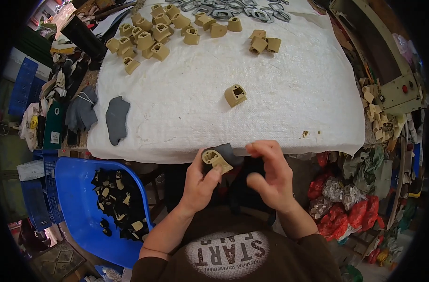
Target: The recorder is assembling small tan shoe components with grey foam/lining pieces at a workbench.
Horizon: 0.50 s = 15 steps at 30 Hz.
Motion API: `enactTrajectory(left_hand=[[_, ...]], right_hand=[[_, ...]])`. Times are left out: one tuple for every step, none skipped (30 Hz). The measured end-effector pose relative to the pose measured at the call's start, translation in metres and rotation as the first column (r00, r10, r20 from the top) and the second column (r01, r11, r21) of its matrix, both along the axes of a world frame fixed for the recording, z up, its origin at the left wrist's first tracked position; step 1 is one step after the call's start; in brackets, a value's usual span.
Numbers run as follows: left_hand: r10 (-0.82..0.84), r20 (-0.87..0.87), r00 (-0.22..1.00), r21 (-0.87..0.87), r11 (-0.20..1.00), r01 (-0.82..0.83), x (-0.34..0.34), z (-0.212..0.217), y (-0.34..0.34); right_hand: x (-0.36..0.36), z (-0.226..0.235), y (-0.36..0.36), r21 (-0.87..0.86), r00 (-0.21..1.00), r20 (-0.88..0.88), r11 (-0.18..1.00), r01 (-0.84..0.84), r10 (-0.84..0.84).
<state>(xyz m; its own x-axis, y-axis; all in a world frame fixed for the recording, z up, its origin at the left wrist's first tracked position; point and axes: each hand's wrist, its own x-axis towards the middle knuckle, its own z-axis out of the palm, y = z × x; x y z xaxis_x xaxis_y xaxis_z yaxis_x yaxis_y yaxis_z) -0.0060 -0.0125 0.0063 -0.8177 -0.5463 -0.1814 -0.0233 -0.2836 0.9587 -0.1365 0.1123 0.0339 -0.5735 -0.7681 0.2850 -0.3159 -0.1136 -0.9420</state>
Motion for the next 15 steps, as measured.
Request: enactTrajectory(left_hand=[[0.007,-0.023,1.0,-0.022,1.0,-0.007,-0.002,0.004,0.002],[0.001,-0.037,0.999,-0.026,1.0,-0.002,-0.004,0.004,0.003],[-0.001,-0.038,0.999,-0.025,1.0,0.0,-0.005,0.006,0.004],[-0.025,-0.062,0.998,-0.023,0.999,0.024,-0.006,0.008,0.006],[-0.05,-0.086,0.995,-0.02,0.999,0.048,-0.006,0.008,0.007],[-0.057,-0.085,0.995,-0.016,0.998,0.056,-0.004,0.007,0.009],[-0.054,-0.061,0.997,-0.023,0.998,0.053,-0.003,0.004,0.009],[-0.051,-0.037,0.998,-0.031,0.998,0.05,-0.002,0.002,0.01],[-0.055,-0.038,0.998,-0.028,0.998,0.054,-0.003,0.002,0.011],[-0.031,-0.033,0.999,-0.053,0.998,0.03,-0.004,0.002,0.013],[-0.006,-0.027,1.0,-0.077,0.997,0.004,-0.005,0.003,0.014],[-0.002,-0.026,1.0,-0.078,0.997,0.0,-0.006,0.003,0.016],[0.027,-0.036,0.999,-0.13,0.991,-0.031,-0.008,0.004,0.017],[0.056,-0.046,0.997,-0.181,0.981,-0.064,-0.009,0.004,0.018],[0.057,-0.045,0.997,-0.181,0.981,-0.064,-0.008,0.001,0.018]], right_hand=[[0.004,-0.008,-0.001,0.032,0.989,0.145,0.999,0.024,-0.029],[0.009,-0.011,-0.001,0.039,0.97,0.237,0.999,0.036,-0.045],[0.013,-0.012,-0.004,0.047,0.943,0.327,0.998,0.049,-0.062],[0.016,-0.012,-0.005,0.052,0.942,0.328,0.997,0.055,-0.069],[0.017,-0.011,-0.007,0.087,0.935,0.347,0.995,0.041,-0.069],[0.017,-0.011,-0.007,0.121,0.928,0.366,0.992,0.027,-0.07],[0.016,-0.01,-0.008,0.124,0.928,0.365,0.992,0.033,-0.076],[0.015,-0.009,-0.009,0.158,0.961,0.272,0.987,0.012,-0.055],[0.014,-0.008,-0.009,0.194,0.984,0.178,0.981,-0.006,-0.029],[0.015,-0.007,-0.009,0.184,0.987,0.157,0.983,0.004,-0.033],[0.015,-0.008,-0.009,0.184,0.987,0.158,0.983,0.001,-0.03],[0.016,-0.01,-0.009,0.15,0.996,0.086,0.988,0.02,-0.033],[0.017,-0.011,-0.009,0.115,0.999,0.014,0.993,0.041,-0.043],[0.019,-0.012,-0.01,0.116,0.999,0.016,0.992,0.04,-0.042],[0.021,-0.012,-0.011,0.118,0.998,-0.003,0.991,0.066,-0.066]])
